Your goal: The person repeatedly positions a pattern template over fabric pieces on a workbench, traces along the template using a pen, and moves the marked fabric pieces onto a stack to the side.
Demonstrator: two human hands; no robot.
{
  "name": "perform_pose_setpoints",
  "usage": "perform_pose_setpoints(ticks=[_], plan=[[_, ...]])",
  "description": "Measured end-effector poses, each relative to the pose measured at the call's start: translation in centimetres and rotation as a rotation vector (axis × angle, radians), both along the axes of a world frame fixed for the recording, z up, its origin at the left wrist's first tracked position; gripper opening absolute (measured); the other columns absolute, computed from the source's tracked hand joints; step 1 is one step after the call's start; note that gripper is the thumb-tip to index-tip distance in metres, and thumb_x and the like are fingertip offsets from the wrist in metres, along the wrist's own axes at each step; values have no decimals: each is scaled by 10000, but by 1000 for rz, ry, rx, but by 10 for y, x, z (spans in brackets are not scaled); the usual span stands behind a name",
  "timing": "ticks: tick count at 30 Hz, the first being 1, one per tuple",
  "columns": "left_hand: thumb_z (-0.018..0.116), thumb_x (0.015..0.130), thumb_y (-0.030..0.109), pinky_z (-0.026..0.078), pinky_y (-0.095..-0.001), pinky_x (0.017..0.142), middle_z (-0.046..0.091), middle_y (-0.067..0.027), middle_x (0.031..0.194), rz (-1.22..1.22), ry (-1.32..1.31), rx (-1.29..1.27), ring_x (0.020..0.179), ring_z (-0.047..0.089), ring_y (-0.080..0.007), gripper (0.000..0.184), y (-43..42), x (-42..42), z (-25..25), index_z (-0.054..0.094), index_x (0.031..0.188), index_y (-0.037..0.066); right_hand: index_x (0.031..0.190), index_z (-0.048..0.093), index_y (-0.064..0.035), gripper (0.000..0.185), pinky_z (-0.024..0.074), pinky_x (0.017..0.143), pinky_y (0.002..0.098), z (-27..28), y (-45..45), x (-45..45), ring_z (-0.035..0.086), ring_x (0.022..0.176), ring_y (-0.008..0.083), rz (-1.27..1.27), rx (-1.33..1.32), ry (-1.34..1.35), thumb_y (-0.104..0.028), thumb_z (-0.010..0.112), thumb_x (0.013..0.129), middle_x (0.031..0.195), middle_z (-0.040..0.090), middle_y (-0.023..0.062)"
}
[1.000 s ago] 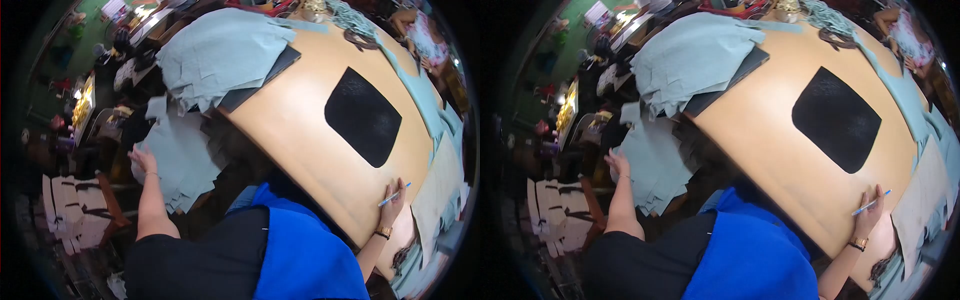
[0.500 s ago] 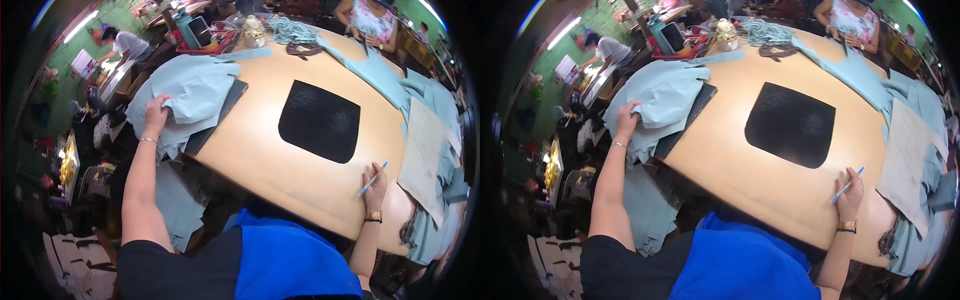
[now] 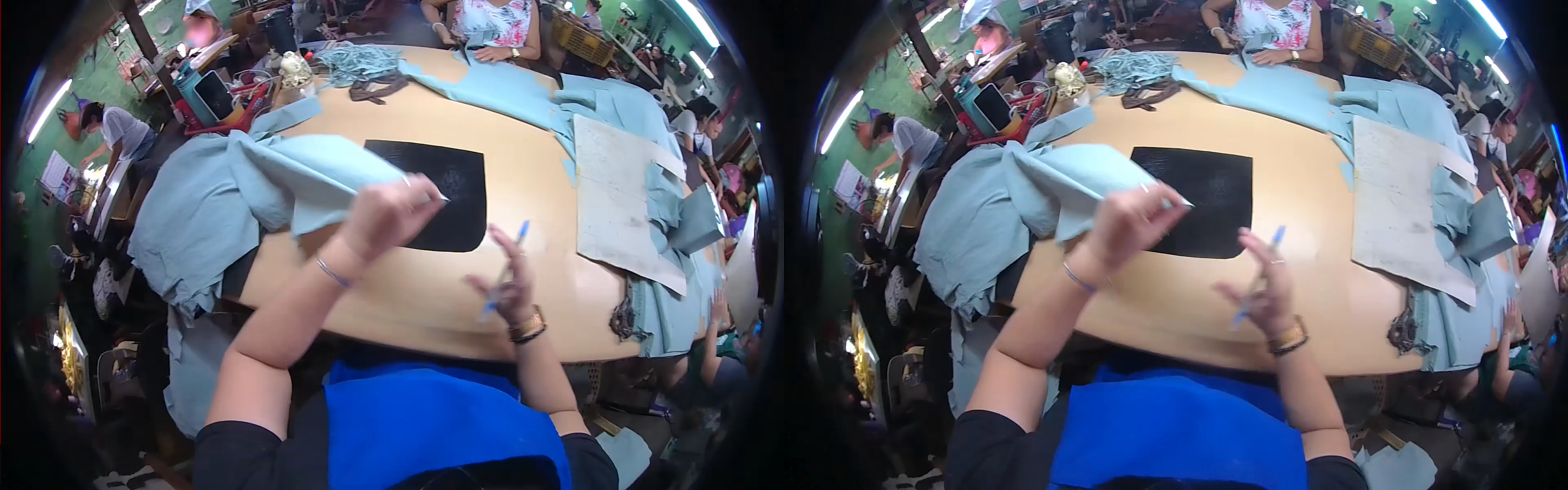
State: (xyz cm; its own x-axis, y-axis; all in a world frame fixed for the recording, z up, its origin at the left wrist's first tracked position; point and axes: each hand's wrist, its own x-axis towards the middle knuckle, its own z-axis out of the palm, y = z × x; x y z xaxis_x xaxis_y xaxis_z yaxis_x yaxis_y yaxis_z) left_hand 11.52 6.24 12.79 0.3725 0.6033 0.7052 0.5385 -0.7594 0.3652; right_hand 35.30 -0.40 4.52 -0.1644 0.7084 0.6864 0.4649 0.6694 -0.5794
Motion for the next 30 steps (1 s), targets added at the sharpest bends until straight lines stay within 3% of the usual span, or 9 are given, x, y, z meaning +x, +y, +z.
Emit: perform_pose_setpoints(ticks=[2, 5, 7, 9, 12, 18, 21, 27, 30], plan=[[752, 792, 97, 477, -321, 506, 604, -89, 651, -138, -122, -125, 549, 607, -203, 96, -22, 30, -28, 660, 800, 70, 1340, 477, -30, 865, 475, 1000, 419, 11, 0, -33, 565, 1193, 344, 30, 14, -47, -213, 904, 610, 1303, 565, 202], [776, 770, 115, 492, -302, 545, 618, -78, 688, -175, -169, -328, 598, 619, -212, 157, -51, 29, -37, 643, 819, 48, 1371, 450, -29, 843, 503, 946, 397, -6, 19, -49, 591, 1138, 353, -19, -141, -40, -166, 867, 650, 1299, 564, 208], [793, 735, 114, 515, -325, 656, 646, -85, 809, -44, -140, -73, 744, 635, -238, 224, -43, 3, -57, 642, 889, 58, 1340, 483, -44, 724, 508, 923, 398, -3, 27, -59, 597, 1112, 359, 5, -141, -41, -147, 827, 711, 1275, 579, 205], [780, 739, 176, 447, -413, 916, 623, -122, 1115, 264, 60, -95, 1081, 572, -304, 389, -37, -37, -75, 606, 1074, 82, 1314, 506, -56, 673, 508, 918, 397, -4, 39, -65, 597, 1105, 362, 34, -72, -60, -147, 817, 724, 1262, 588, 201], [749, 779, 259, 387, -420, 998, 609, -122, 1194, 628, 255, -135, 1149, 548, -304, 393, -19, -102, -114, 623, 1109, 86, 1245, 546, -65, 597, 502, 909, 413, -22, 49, -69, 597, 1092, 361, 59, -147, -74, -182, 820, 727, 1249, 599, 186], [696, 832, 251, 435, -418, 917, 661, -93, 1075, 612, 158, -330, 1065, 585, -268, 185, 5, -137, -130, 689, 908, 82, 1210, 563, -78, 567, 495, 921, 399, -38, 49, -76, 598, 1090, 349, 63, -227, -108, -210, 823, 725, 1259, 598, 173], [635, 898, 234, 475, -432, 761, 660, -110, 906, 557, 228, -216, 884, 614, -305, 164, 18, -138, -134, 632, 903, 70, 1237, 548, -92, 641, 490, 928, 415, -35, 52, -75, 583, 1134, 340, 46, -248, -107, -253, 848, 693, 1287, 584, 169], [549, 965, 185, 454, -456, 590, 604, -126, 757, 412, -8, -15, 686, 584, -365, 106, -1, -88, -101, 511, 954, 86, 1307, 507, -98, 831, 394, 1033, 433, -15, 60, -93, 532, 1233, 314, -28, -35, -231, -326, 893, 607, 1355, 544, 142], [573, 954, 169, 455, -440, 570, 606, -121, 745, 371, -92, 17, 676, 595, -347, 98, -2, -80, -81, 510, 945, 94, 1199, 584, -194, 534, 298, 1084, 531, -23, 75, -104, 545, 1222, 263, -102, -109, -259, -159, 778, 702, 1230, 627, 94]])
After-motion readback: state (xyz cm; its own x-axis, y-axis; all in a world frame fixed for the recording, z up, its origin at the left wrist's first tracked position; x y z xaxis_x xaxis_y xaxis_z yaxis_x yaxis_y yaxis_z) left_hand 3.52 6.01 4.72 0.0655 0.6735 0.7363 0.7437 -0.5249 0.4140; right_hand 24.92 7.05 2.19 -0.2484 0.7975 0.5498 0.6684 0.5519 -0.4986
